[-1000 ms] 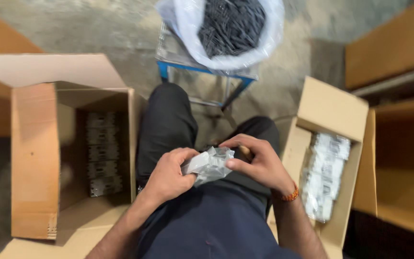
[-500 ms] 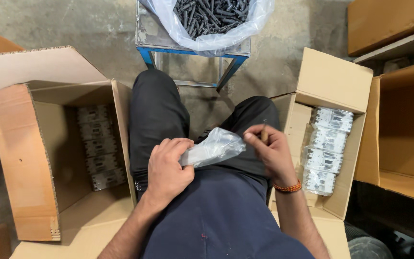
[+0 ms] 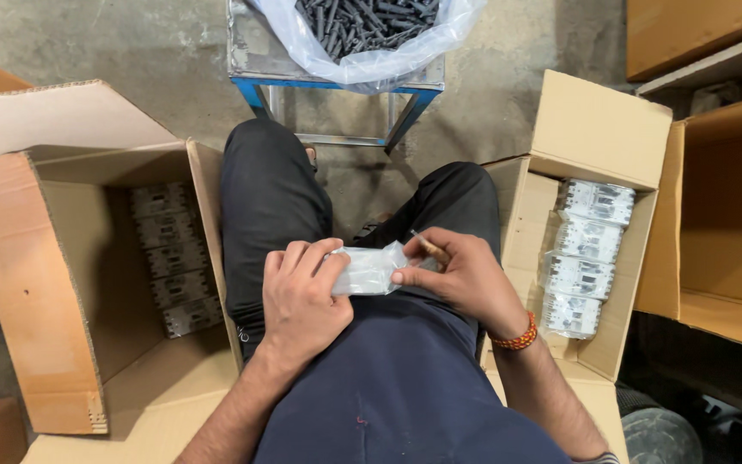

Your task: The person sits on the floor and repeatedly picks up white plastic hardware parts from a cardboard box. They insert small black pins into the parts using a wooden stick, then place the assembled parts into another box.

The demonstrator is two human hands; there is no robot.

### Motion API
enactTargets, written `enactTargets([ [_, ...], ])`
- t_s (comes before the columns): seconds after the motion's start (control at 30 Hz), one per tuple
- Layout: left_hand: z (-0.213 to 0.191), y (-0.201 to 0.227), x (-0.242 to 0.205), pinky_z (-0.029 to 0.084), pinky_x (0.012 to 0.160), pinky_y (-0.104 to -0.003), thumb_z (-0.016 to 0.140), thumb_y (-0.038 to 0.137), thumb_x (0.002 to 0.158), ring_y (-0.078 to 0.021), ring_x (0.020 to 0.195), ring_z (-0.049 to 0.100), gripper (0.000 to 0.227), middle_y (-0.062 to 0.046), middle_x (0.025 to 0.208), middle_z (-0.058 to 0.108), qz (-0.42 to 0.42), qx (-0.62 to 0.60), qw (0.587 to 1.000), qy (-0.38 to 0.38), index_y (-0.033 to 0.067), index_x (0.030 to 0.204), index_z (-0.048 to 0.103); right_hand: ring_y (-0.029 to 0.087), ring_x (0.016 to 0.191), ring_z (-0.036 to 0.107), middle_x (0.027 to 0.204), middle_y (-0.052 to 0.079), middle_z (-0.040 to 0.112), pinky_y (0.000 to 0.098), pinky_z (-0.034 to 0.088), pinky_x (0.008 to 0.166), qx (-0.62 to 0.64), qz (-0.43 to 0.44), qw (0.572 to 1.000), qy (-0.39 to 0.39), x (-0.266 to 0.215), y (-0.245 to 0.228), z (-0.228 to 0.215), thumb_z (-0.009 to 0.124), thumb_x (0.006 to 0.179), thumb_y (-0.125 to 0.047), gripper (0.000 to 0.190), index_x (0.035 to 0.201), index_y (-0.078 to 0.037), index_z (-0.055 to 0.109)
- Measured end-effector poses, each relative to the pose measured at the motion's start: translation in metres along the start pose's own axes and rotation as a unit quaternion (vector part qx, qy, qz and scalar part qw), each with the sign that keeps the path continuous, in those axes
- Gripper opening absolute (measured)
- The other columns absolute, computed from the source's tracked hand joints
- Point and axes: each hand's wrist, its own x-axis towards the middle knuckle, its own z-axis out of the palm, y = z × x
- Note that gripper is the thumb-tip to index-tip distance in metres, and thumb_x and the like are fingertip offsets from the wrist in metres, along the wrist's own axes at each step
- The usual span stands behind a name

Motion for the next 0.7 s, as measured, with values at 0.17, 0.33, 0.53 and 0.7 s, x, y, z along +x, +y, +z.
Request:
enactTargets([
  [0.17, 0.001, 0.0, 0.003, 0.042, 0.083, -0.041, 0.068, 0.002, 0.059, -0.0244, 0.098, 0.061, 0.035, -0.003, 0.113, 0.071, -0.011, 0.011, 1.0, 0.005, 0.0069, 0.094, 0.071, 0.011, 0.06, 0.048, 0.067, 0.006, 0.064, 0.0305, 0.042, 0.054, -0.099, 0.092, 0.99, 0.031, -0.009, 0.002, -0.004, 0.093, 0.074, -0.027, 0.032, 0.087, -0.003, 0.076],
  [0.33, 0.0, -0.001, 0.004, 0.042, 0.084, -0.041, 0.067, 0.003, 0.058, -0.0245, 0.098, 0.061, 0.036, -0.002, 0.112, 0.071, -0.037, 0.001, 0.999, 0.004, 0.0074, 0.094, 0.071, 0.005, 0.069, 0.061, 0.083, 0.002, 0.073, 0.0252, 0.049, 0.06, -0.017, -0.032, 0.998, -0.054, -0.014, 0.005, -0.008, 0.086, 0.081, -0.016, 0.019, 0.089, -0.004, 0.074],
  [0.53, 0.001, -0.003, 0.006, 0.042, 0.082, -0.039, 0.065, 0.002, 0.059, -0.0243, 0.098, 0.062, 0.038, -0.001, 0.111, 0.073, -0.088, -0.029, 0.996, -0.005, 0.0075, 0.096, 0.072, 0.006, 0.083, 0.062, 0.091, 0.003, 0.076, 0.0254, 0.052, 0.07, 0.152, -0.078, 0.978, -0.12, -0.027, 0.012, -0.016, 0.08, 0.09, -0.009, 0.015, 0.087, -0.002, 0.068],
  [0.7, 0.002, -0.003, 0.007, 0.041, 0.081, -0.039, 0.065, 0.002, 0.061, -0.024, 0.098, 0.062, 0.037, -0.001, 0.11, 0.073, -0.083, -0.027, 0.996, -0.01, 0.0081, 0.096, 0.074, 0.007, 0.06, 0.043, 0.074, 0.001, 0.06, 0.0262, 0.031, 0.054, 0.232, 0.167, 0.958, -0.034, -0.017, 0.024, -0.015, 0.068, 0.099, -0.007, 0.016, 0.106, 0.002, 0.078],
])
